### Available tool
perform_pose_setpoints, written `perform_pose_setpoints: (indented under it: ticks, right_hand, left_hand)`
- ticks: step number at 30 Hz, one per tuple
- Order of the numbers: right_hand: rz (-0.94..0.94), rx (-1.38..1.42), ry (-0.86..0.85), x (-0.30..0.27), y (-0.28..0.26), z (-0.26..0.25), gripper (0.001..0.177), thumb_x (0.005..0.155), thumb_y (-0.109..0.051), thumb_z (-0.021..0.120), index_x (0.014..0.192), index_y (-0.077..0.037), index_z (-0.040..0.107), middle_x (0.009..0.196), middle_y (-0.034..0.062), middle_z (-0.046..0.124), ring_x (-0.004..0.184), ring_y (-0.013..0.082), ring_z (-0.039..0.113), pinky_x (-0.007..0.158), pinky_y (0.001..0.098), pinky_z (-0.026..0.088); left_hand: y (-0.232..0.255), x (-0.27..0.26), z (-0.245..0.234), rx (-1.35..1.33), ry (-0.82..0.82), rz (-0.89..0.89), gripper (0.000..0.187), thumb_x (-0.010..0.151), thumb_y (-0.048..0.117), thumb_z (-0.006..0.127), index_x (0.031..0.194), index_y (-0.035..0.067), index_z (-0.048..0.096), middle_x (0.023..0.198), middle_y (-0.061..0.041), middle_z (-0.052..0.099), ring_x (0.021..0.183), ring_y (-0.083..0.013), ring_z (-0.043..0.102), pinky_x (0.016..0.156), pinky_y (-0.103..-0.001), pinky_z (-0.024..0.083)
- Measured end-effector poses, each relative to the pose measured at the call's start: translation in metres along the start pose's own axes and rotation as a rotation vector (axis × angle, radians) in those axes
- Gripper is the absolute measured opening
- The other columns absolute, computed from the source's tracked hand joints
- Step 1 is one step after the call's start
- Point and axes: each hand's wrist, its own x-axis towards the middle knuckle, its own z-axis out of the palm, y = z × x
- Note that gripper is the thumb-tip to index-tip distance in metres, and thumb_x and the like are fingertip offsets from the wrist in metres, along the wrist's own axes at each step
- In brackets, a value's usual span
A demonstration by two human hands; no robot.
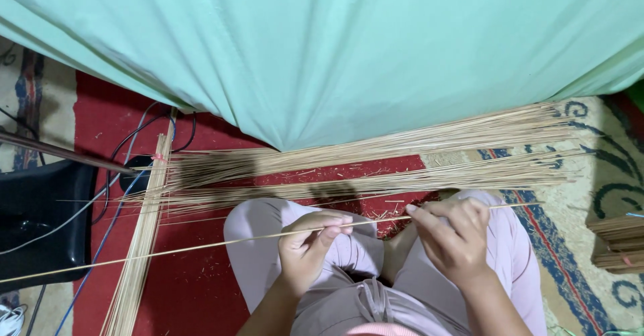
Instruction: Sort thin wooden sticks and organize them into bundles while sitting on the floor
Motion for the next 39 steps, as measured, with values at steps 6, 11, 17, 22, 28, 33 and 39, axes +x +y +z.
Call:
perform_pose_setpoints:
  ticks: [6, 11, 17, 22, 28, 33, 39]
  right_hand:
    - [-0.034, -0.009, 0.043, 0.003, -0.004, -0.001, 0.029, 0.08, -0.002, 0.081, 0.107, -0.014, 0.079, 0.089, 0.0033, 0.068, 0.078, 0.0159, 0.051, 0.089, 0.0357, 0.035]
    - [-0.043, -0.061, 0.108, -0.009, 0.026, -0.017, 0.022, 0.08, -0.003, 0.086, 0.097, -0.015, 0.081, 0.085, 0.004, 0.068, 0.079, 0.0181, 0.055, 0.084, 0.0368, 0.039]
    - [0.018, -0.15, 0.094, -0.013, 0.021, -0.016, 0.023, 0.085, -0.002, 0.088, 0.102, -0.015, 0.08, 0.096, 0.0062, 0.069, 0.089, 0.0217, 0.053, 0.095, 0.0412, 0.034]
    - [-0.052, -0.026, 0.082, 0.009, -0.011, -0.014, 0.027, 0.075, 0.0, 0.087, 0.096, -0.015, 0.079, 0.086, 0.0023, 0.066, 0.081, 0.0187, 0.054, 0.088, 0.0386, 0.036]
    - [-0.03, -0.11, 0.107, -0.025, 0.038, -0.024, 0.022, 0.085, 0.006, 0.087, 0.098, -0.011, 0.081, 0.088, 0.0091, 0.067, 0.083, 0.023, 0.054, 0.09, 0.0428, 0.037]
    - [0.046, -0.12, 0.027, -0.034, 0.033, -0.031, 0.023, 0.084, 0.009, 0.088, 0.1, -0.005, 0.081, 0.097, 0.0122, 0.068, 0.091, 0.0264, 0.056, 0.094, 0.0434, 0.038]
    - [0.054, -0.09, -0.009, -0.01, -0.006, -0.025, 0.022, 0.083, 0.006, 0.084, 0.098, -0.01, 0.08, 0.09, 0.0057, 0.067, 0.084, 0.0214, 0.053, 0.095, 0.0404, 0.035]
  left_hand:
    - [-0.002, -0.002, -0.005, -0.012, -0.016, -0.002, 0.019, 0.094, -0.003, 0.068, 0.112, 0.0, 0.067, 0.11, -0.017, 0.074, 0.091, -0.0223, 0.074, 0.082, -0.031, 0.065]
    - [-0.006, -0.007, -0.025, 0.016, 0.068, -0.003, 0.021, 0.093, -0.005, 0.068, 0.114, -0.006, 0.067, 0.105, -0.018, 0.076, 0.089, -0.0214, 0.076, 0.081, -0.028, 0.067]
    - [0.003, -0.006, -0.004, -0.031, 0.017, -0.005, 0.021, 0.096, -0.007, 0.064, 0.118, -0.006, 0.064, 0.115, -0.021, 0.074, 0.095, -0.0244, 0.077, 0.082, -0.028, 0.067]
    - [0.018, -0.003, 0.007, -0.086, -0.073, -0.091, 0.021, 0.096, -0.008, 0.064, 0.116, -0.007, 0.065, 0.118, -0.024, 0.072, 0.1, -0.027, 0.076, 0.089, -0.032, 0.065]
    - [0.021, -0.004, -0.016, -0.011, 0.014, 0.02, 0.018, 0.095, -0.004, 0.067, 0.113, -0.006, 0.064, 0.113, -0.023, 0.074, 0.095, -0.0255, 0.077, 0.084, -0.03, 0.067]
    - [0.019, -0.007, -0.012, -0.06, 0.01, 0.033, 0.019, 0.097, -0.004, 0.065, 0.116, -0.008, 0.063, 0.115, -0.024, 0.072, 0.098, -0.0271, 0.076, 0.086, -0.032, 0.067]
    - [0.035, -0.002, 0.004, -0.073, -0.05, -0.019, 0.023, 0.092, -0.014, 0.068, 0.112, -0.006, 0.065, 0.116, -0.022, 0.072, 0.1, -0.028, 0.076, 0.09, -0.032, 0.066]
